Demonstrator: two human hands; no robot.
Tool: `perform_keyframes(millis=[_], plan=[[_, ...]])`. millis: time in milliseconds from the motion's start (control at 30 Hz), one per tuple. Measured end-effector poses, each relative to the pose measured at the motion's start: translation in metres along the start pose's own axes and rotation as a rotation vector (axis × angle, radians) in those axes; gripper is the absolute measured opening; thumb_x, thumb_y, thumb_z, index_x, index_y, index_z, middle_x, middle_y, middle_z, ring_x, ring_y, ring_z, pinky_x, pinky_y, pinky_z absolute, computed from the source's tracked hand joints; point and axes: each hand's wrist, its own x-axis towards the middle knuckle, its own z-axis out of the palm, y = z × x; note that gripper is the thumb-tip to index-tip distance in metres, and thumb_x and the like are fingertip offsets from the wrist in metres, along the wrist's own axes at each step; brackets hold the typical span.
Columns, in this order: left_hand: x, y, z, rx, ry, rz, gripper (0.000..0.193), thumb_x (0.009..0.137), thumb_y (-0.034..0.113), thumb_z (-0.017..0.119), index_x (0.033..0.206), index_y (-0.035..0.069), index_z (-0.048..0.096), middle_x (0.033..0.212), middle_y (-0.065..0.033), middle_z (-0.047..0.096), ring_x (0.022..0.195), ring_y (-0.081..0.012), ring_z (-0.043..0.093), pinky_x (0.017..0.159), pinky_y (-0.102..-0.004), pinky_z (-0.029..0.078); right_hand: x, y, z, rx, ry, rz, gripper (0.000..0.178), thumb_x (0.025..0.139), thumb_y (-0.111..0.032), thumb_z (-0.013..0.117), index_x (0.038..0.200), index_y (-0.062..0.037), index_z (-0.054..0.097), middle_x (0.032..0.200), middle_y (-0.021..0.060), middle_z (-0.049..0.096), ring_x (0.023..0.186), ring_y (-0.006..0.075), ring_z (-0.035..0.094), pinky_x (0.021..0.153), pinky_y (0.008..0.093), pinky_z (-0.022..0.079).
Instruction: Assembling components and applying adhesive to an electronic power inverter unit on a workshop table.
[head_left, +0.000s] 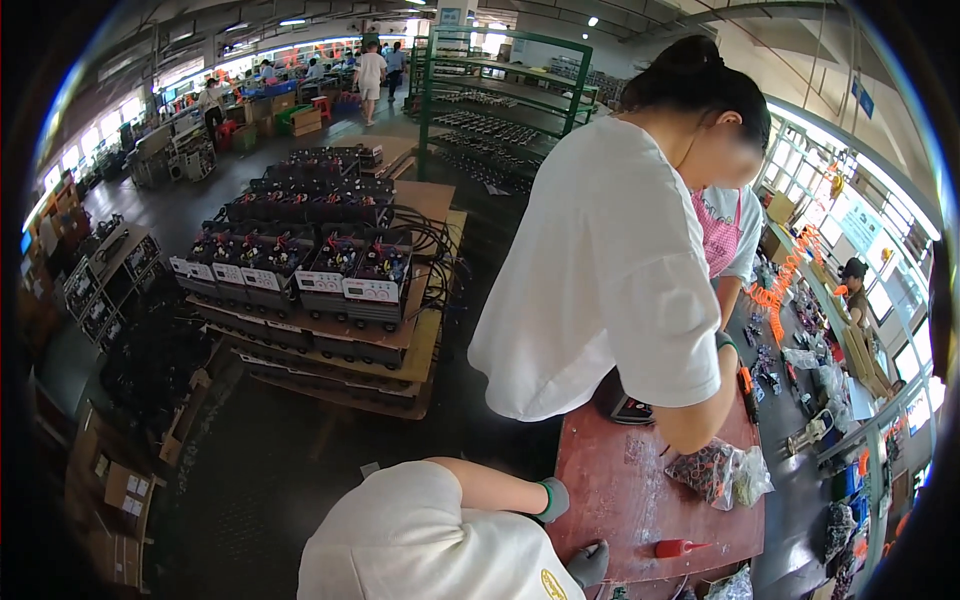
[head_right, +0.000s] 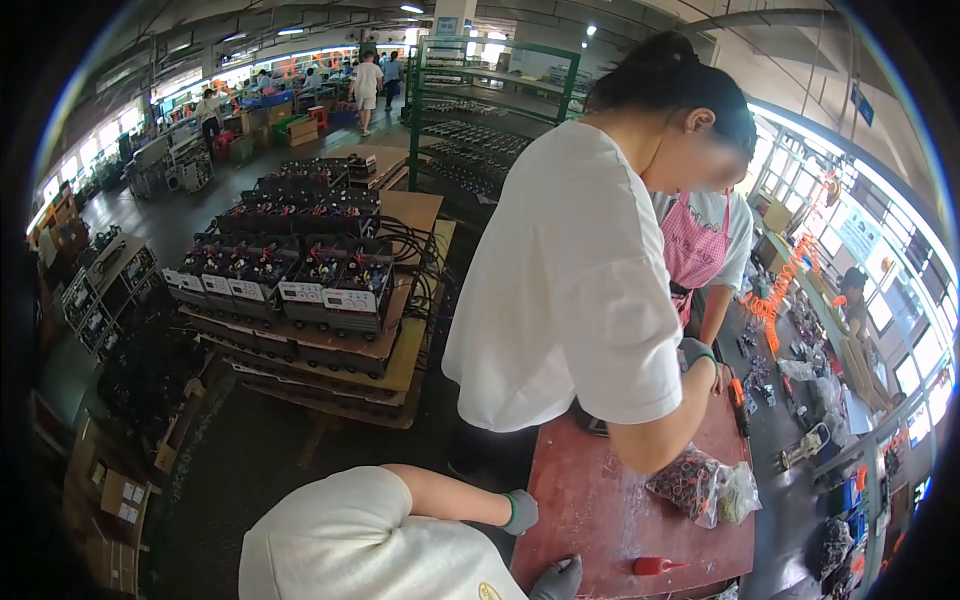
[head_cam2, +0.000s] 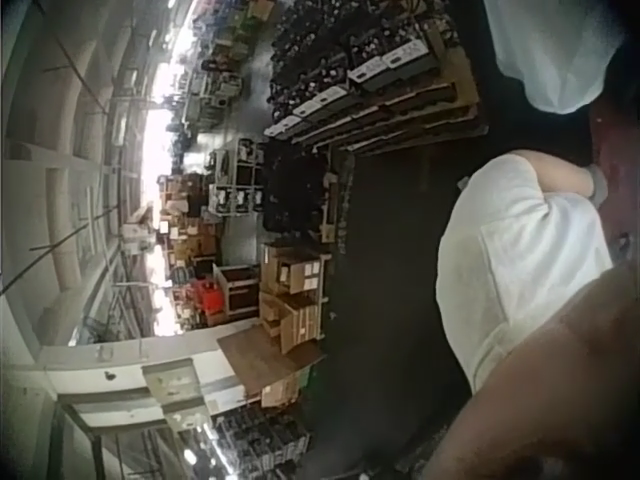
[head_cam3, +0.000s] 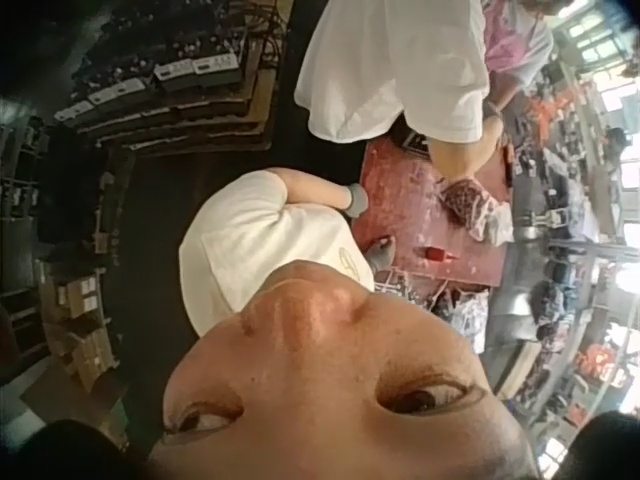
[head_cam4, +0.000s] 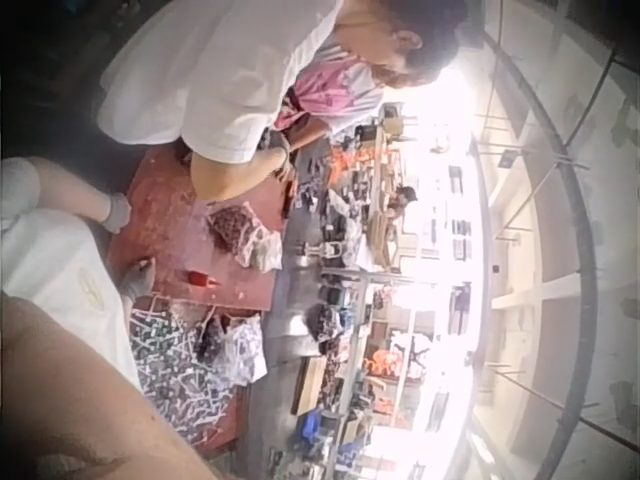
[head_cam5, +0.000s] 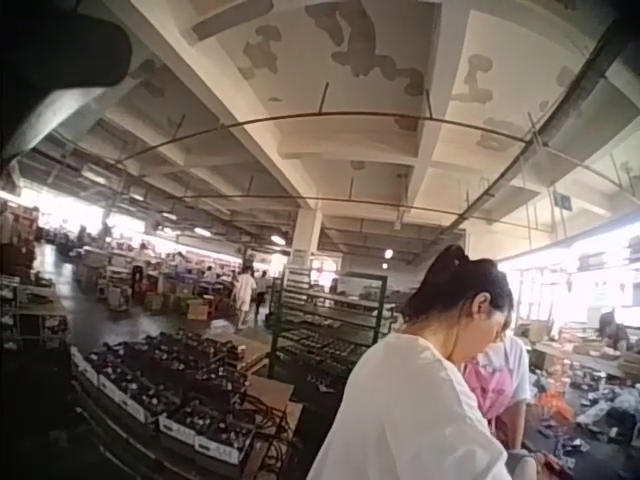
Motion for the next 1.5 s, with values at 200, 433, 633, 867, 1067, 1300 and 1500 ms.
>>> perform_keyframes(millis=[200, 433, 633, 867, 1067, 1300, 1500], plan=[[0.006, -0.003, 0.009, 0.008, 0.055, 0.021, 0.037, 0.079, 0.037, 0.065, 0.095, 0.004, 0.072, 0.095, -0.0156, 0.070, 0.088, -0.0303, 0.068, 0.068, -0.0439, 0.054, 0.000, 0.007, 0.006, 0.025, 0.038, -0.040, 0.022, 0.087, -0.016, 0.054, 0.101, -0.0048, 0.066, 0.094, 0.0168, 0.068, 0.084, 0.0341, 0.066, 0.074, 0.0408, 0.053], [0.002, -0.004, 0.003, 0.023, 0.016, 0.018, 0.036, 0.079, 0.037, 0.065, 0.095, 0.006, 0.072, 0.093, -0.0141, 0.070, 0.086, -0.0300, 0.068, 0.067, -0.0442, 0.054, 0.001, 0.004, 0.003, 0.030, 0.023, -0.016, 0.022, 0.087, -0.016, 0.054, 0.101, -0.0053, 0.065, 0.094, 0.0174, 0.068, 0.084, 0.0343, 0.065, 0.074, 0.0414, 0.052], [0.002, -0.005, 0.003, 0.029, 0.011, 0.019, 0.037, 0.080, 0.038, 0.064, 0.098, 0.006, 0.072, 0.097, -0.0148, 0.069, 0.089, -0.0297, 0.068, 0.069, -0.0437, 0.054, 0.000, 0.007, 0.005, 0.033, 0.003, -0.013, 0.022, 0.086, -0.017, 0.054, 0.101, -0.0059, 0.065, 0.094, 0.0170, 0.068, 0.084, 0.0344, 0.065, 0.074, 0.0415, 0.052], [0.008, -0.006, 0.009, 0.034, -0.013, 0.022, 0.042, 0.082, 0.040, 0.062, 0.104, 0.005, 0.070, 0.108, -0.0166, 0.066, 0.097, -0.0305, 0.066, 0.073, -0.0449, 0.053, 0.000, 0.006, 0.004, 0.034, 0.006, 0.008, 0.022, 0.086, -0.017, 0.055, 0.101, -0.0057, 0.067, 0.096, 0.0164, 0.068, 0.085, 0.0326, 0.066, 0.076, 0.0401, 0.053], [0.005, -0.006, 0.001, 0.031, -0.059, 0.039, 0.043, 0.083, 0.040, 0.062, 0.106, 0.004, 0.069, 0.111, -0.0174, 0.065, 0.099, -0.0309, 0.065, 0.074, -0.0446, 0.053, 0.000, 0.010, 0.009, 0.018, 0.013, 0.001, 0.023, 0.086, -0.018, 0.055, 0.101, -0.0057, 0.067, 0.095, 0.0156, 0.068, 0.085, 0.0323, 0.066, 0.076, 0.0398, 0.053], [0.003, -0.008, 0.000, 0.030, -0.052, 0.043, 0.044, 0.083, 0.038, 0.061, 0.108, 0.004, 0.068, 0.112, -0.0167, 0.065, 0.099, -0.0311, 0.065, 0.076, -0.0442, 0.053, 0.001, 0.007, 0.006, 0.027, 0.001, -0.001, 0.022, 0.086, -0.018, 0.055, 0.100, -0.0067, 0.067, 0.094, 0.0154, 0.068, 0.084, 0.0324, 0.066, 0.075, 0.0402, 0.053], [0.004, -0.008, -0.001, 0.028, -0.073, 0.043, 0.045, 0.083, 0.037, 0.059, 0.110, 0.002, 0.067, 0.119, -0.0178, 0.062, 0.102, -0.0308, 0.064, 0.078, -0.0432, 0.053, 0.001, 0.005, 0.004, 0.028, 0.036, -0.001, 0.021, 0.086, -0.018, 0.055, 0.099, -0.0071, 0.068, 0.092, 0.0149, 0.069, 0.082, 0.0322, 0.066, 0.074, 0.0401, 0.053]])
